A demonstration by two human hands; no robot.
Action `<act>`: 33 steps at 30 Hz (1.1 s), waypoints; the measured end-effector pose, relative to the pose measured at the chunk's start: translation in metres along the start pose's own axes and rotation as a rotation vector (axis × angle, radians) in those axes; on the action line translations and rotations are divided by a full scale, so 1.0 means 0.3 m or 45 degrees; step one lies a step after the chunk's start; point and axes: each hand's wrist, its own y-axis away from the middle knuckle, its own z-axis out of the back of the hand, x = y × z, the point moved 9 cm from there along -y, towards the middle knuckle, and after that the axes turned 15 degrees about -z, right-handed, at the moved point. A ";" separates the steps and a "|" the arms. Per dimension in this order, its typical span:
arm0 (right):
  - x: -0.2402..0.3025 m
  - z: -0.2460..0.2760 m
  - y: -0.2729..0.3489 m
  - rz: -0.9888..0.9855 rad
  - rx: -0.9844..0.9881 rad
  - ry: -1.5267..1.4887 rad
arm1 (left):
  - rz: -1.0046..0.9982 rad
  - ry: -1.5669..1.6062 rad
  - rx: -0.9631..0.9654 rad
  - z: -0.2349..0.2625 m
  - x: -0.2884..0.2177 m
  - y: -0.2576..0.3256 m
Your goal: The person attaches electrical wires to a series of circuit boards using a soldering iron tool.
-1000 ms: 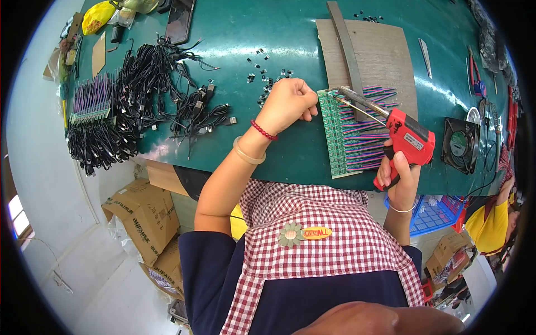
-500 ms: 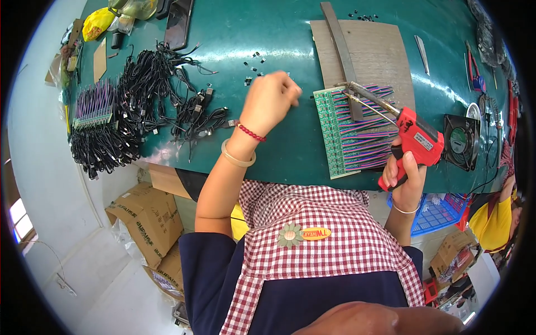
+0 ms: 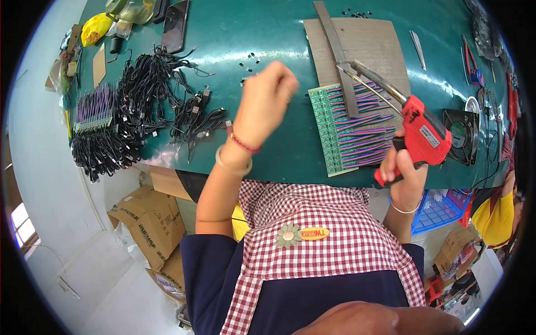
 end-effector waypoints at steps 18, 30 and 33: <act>-0.076 -0.123 0.007 -0.058 -0.119 0.595 | 0.078 0.596 0.393 -0.230 -0.227 0.221; -0.057 0.005 -0.023 -0.109 -0.167 0.365 | 0.493 0.660 0.217 -0.177 0.108 0.143; -0.070 0.025 -0.031 -0.126 -0.034 0.239 | 0.481 0.662 0.228 -0.192 0.141 0.112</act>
